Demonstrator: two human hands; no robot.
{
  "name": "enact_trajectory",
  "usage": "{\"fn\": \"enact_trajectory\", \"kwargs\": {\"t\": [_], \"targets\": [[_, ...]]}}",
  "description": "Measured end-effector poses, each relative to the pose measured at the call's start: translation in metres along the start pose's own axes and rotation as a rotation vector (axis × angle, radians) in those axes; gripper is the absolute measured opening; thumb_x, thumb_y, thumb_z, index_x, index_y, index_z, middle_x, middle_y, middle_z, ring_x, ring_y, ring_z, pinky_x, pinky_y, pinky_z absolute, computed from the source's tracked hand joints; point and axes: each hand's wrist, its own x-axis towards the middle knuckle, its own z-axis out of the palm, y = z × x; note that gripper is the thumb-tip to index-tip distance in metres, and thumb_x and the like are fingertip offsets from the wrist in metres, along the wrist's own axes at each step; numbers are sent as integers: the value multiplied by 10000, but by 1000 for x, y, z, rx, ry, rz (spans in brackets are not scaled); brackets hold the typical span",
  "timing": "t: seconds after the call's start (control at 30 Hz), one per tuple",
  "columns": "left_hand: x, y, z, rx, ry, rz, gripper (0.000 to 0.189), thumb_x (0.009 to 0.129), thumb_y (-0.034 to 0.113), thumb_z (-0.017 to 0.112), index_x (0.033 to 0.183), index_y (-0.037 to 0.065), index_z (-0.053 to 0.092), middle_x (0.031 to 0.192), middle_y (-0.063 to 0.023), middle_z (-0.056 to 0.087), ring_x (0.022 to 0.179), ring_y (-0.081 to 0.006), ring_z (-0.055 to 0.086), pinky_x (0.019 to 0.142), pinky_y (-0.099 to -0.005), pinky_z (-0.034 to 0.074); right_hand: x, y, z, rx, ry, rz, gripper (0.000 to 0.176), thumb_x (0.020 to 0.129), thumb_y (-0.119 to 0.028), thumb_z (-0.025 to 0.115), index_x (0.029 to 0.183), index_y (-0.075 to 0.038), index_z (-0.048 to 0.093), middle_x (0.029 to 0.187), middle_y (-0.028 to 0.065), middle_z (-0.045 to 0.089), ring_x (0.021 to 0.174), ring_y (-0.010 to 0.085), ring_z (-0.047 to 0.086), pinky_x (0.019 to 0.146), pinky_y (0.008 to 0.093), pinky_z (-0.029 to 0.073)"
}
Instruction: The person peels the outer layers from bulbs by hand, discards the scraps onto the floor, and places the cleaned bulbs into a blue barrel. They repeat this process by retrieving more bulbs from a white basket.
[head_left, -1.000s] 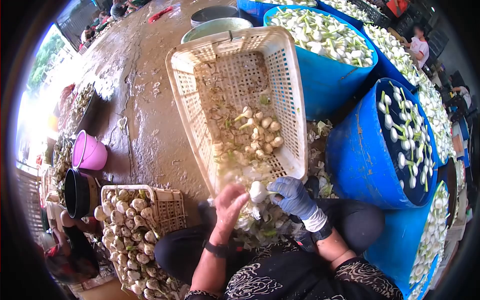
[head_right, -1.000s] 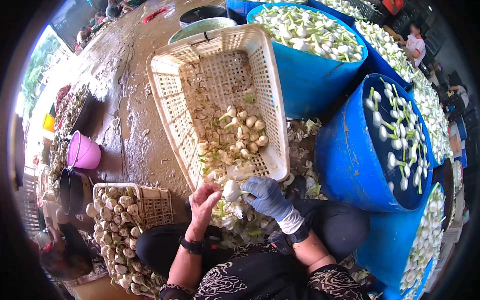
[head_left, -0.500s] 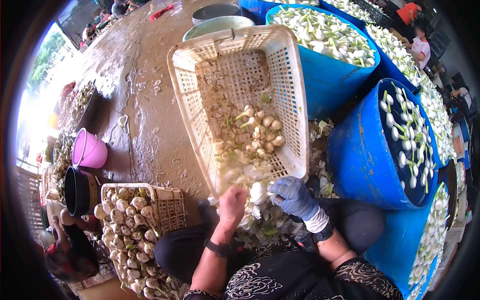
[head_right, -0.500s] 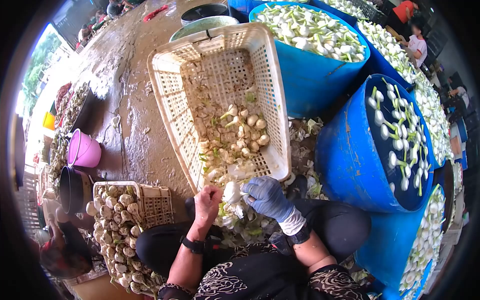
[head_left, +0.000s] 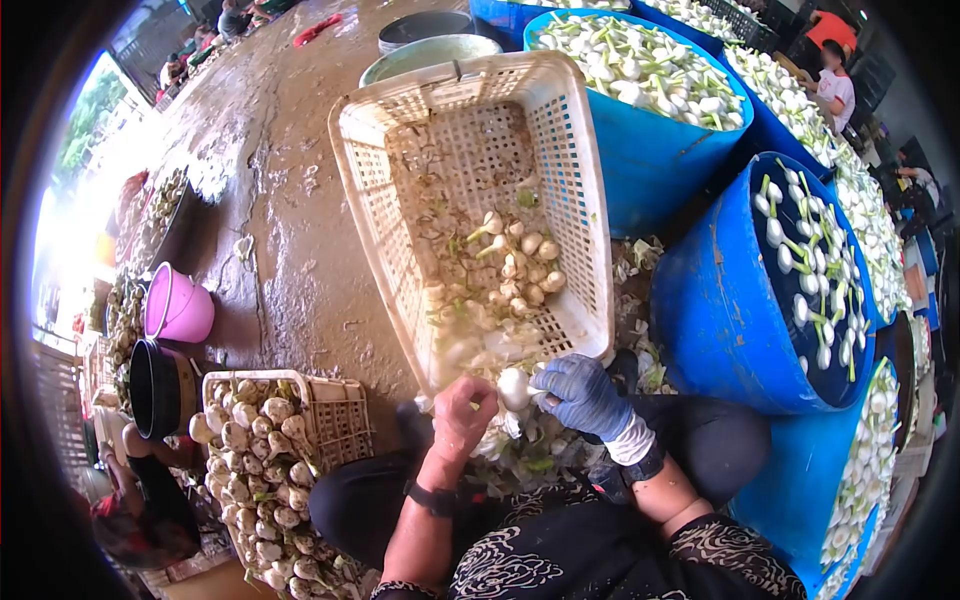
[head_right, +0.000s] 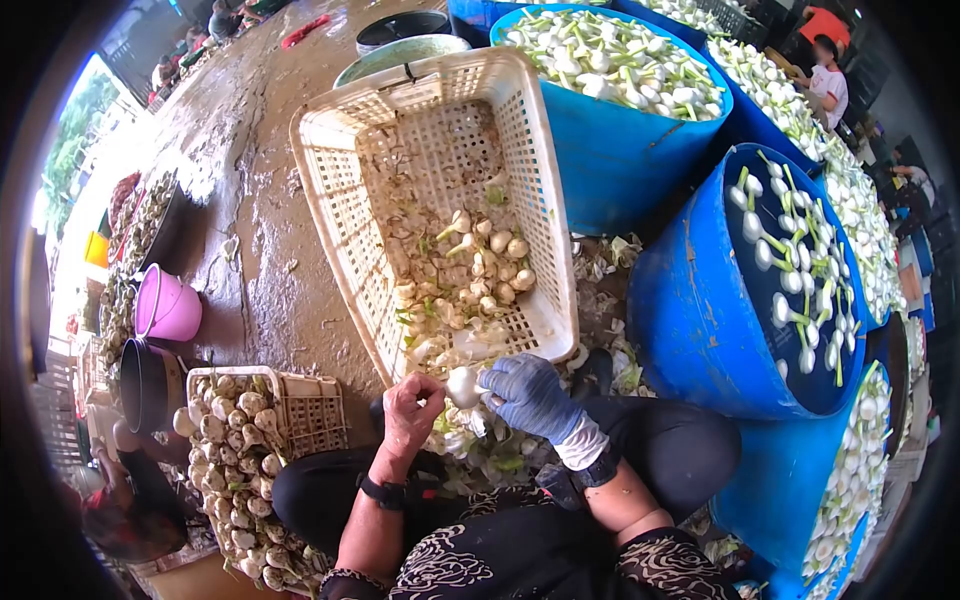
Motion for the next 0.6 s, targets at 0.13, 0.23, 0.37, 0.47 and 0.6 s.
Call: {"fn": "enact_trajectory", "kwargs": {"t": [0.13, 0.23, 0.37, 0.47, 0.6], "targets": [[1, -16, 1, 146, 95, -75, 63, 727, 31, 663, 758, 5, 614, 651, -84, 623, 573, -132, 592, 561, -275, 481, 1, 3, -2, 122, 9, -63, 242, 657, -114, 706, 887, -60, 657, 769, 97, 614, 700, 302, 600, 632, 397, 483], [0, -27, 4, 157, 20, -254, 95, 749, 82, 648, 740, -10, 626, 699, -151, 636, 637, -259, 635, 595, -358, 496, 1, -2, -7, 224, 19, -41, 237, 668, -113, 718, 890, -58, 657, 811, 110, 636, 721, 316, 613, 630, 400, 485], [-22, -60, 22, 381, -682, -211, 190, 767, 213, 618, 748, 33, 674, 748, -182, 653, 718, -348, 629, 645, -427, 496, -5, 6, 2, 310, 88, 76, 205, 702, -123, 714, 883, -43, 660, 819, 142, 651, 741, 348, 622, 642, 410, 488], [-25, -37, 23, 433, -838, -215, 253, 793, 282, 618, 881, 49, 658, 814, -189, 661, 783, -366, 634, 686, -453, 496, -16, 35, 29, 340, -37, 339, 177, 737, -137, 704, 859, -20, 654, 811, 172, 654, 748, 372, 626, 651, 418, 493], [-19, -18, 24, 527, -778, -145, 304, 824, 334, 609, 955, 61, 635, 835, -188, 656, 829, -369, 633, 721, -476, 490, 15, 51, 19, 541, -134, 515, 183, 859, -212, 648, 828, -31, 646, 741, 112, 660, 651, 261, 640, 609, 355, 517]]}}
